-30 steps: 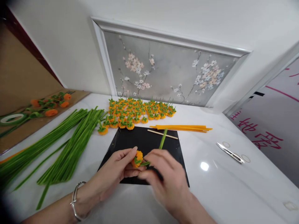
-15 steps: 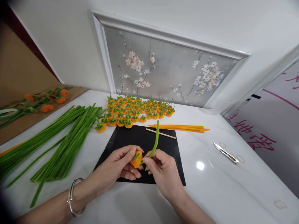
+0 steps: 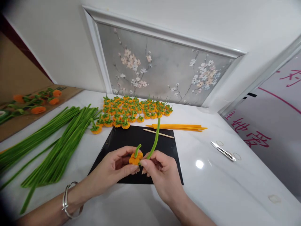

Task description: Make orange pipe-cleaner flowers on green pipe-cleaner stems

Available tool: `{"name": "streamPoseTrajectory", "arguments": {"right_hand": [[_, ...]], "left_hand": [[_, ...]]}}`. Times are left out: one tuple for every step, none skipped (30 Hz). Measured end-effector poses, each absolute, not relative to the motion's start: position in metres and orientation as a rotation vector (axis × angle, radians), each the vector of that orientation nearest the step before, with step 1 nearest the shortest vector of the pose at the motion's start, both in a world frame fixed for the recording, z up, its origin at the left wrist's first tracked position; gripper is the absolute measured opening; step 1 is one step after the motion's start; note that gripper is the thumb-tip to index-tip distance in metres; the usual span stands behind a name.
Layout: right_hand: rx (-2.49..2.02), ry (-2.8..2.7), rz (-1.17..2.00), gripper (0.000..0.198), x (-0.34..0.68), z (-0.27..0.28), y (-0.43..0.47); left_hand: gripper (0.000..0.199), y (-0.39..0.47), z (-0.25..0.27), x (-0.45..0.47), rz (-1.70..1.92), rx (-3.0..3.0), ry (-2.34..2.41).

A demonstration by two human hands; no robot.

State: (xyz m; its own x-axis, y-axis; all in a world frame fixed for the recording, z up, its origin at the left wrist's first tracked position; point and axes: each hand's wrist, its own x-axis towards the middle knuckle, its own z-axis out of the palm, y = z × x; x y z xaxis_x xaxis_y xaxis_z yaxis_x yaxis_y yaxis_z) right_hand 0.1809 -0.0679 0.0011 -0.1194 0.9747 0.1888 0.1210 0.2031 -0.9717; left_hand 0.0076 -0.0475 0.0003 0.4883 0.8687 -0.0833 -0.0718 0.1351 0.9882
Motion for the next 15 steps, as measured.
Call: {"name": "streamPoseTrajectory", "arguments": {"right_hand": [[-1.075,-1.552,0.973,0.013,0.181,0.002,-0.069],[-1.043,-1.633,0.867,0.012,0.182,0.002,-0.069],[-1.005,-1.708,0.762,0.014,0.183,0.002,-0.069],[-0.968,-1.768,0.663,0.017,0.184,0.002,-0.069],[-0.935,-1.812,0.577,0.019,0.185,0.001,-0.068],[-0.908,-1.842,0.508,0.020,0.185,0.000,-0.067],[-0.889,-1.863,0.459,0.021,0.186,-0.001,-0.067],[-0.878,-1.875,0.427,0.022,0.186,-0.002,-0.066],[-0.878,-1.881,0.409,0.022,0.187,-0.003,-0.065],[-0.887,-1.881,0.400,0.022,0.187,-0.004,-0.064],[-0.901,-1.882,0.397,0.022,0.187,-0.005,-0.063],[-0.918,-1.882,0.395,0.021,0.187,-0.006,-0.062],[-0.931,-1.887,0.391,0.020,0.188,-0.007,-0.062],[-0.944,-1.899,0.384,0.020,0.188,-0.008,-0.062],[-0.956,-1.914,0.371,0.020,0.188,-0.008,-0.061]], "left_hand": [[0.020,-0.047,0.000,0.007,0.823,1.243,0.826],[0.021,-0.047,0.000,0.007,0.838,1.234,0.842],[0.023,-0.047,-0.001,0.006,0.842,1.228,0.854],[0.024,-0.047,-0.001,0.006,0.832,1.225,0.863],[0.025,-0.047,-0.001,0.006,0.808,1.232,0.871],[0.025,-0.048,0.000,0.006,0.779,1.255,0.878],[0.023,-0.049,0.000,0.006,0.753,1.294,0.883],[0.021,-0.050,0.001,0.007,0.734,1.346,0.884],[0.018,-0.051,0.002,0.008,0.723,1.404,0.885],[0.015,-0.052,0.003,0.008,0.720,1.463,0.886],[0.013,-0.052,0.003,0.009,0.722,1.521,0.886],[0.012,-0.053,0.003,0.010,0.724,1.577,0.889],[0.012,-0.053,0.004,0.010,0.724,1.632,0.898],[0.012,-0.053,0.004,0.010,0.725,1.688,0.912],[0.012,-0.053,0.004,0.010,0.725,1.741,0.926]]}}
